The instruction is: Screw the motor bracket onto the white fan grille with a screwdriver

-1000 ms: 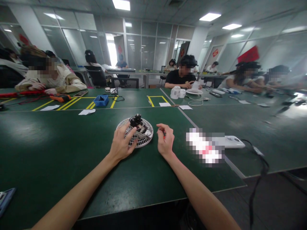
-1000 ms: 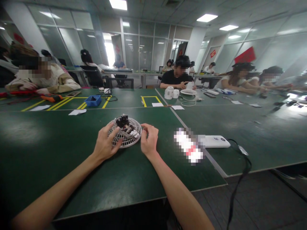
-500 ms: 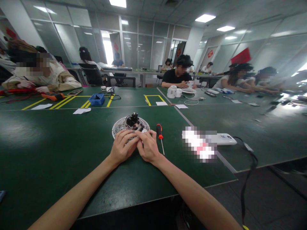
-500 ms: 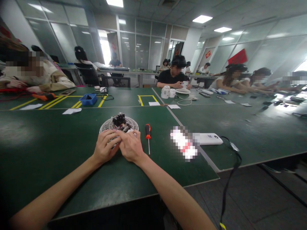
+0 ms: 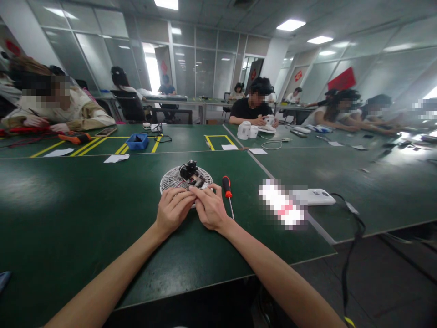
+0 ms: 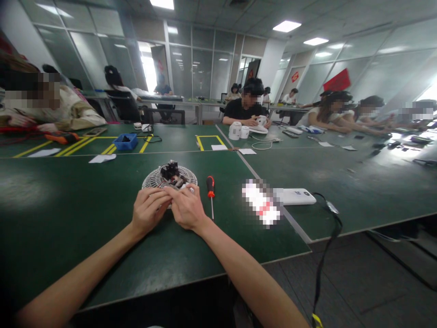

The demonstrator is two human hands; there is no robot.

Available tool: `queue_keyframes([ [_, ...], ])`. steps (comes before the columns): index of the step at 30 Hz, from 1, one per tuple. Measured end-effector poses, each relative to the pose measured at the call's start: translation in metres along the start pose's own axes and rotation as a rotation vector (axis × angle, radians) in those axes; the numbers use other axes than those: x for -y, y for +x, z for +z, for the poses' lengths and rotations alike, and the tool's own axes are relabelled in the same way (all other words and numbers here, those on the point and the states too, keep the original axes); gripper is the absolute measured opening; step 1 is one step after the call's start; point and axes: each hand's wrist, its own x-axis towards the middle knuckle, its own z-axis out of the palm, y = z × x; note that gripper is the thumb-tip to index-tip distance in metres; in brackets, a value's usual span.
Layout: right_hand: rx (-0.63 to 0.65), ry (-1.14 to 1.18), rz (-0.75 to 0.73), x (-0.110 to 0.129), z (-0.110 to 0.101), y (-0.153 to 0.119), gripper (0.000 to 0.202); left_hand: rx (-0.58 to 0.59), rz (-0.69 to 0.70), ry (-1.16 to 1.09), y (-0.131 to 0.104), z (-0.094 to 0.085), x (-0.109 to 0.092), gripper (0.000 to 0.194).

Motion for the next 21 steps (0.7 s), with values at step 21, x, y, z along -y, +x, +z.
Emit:
queue_keyframes([
  [21, 0.246, -0.26, 0.984, -0.064, -0.029, 0.0, 0.051, 0.028, -0.149, -0.109, 0.004, -0.002, 0.003, 0.012],
])
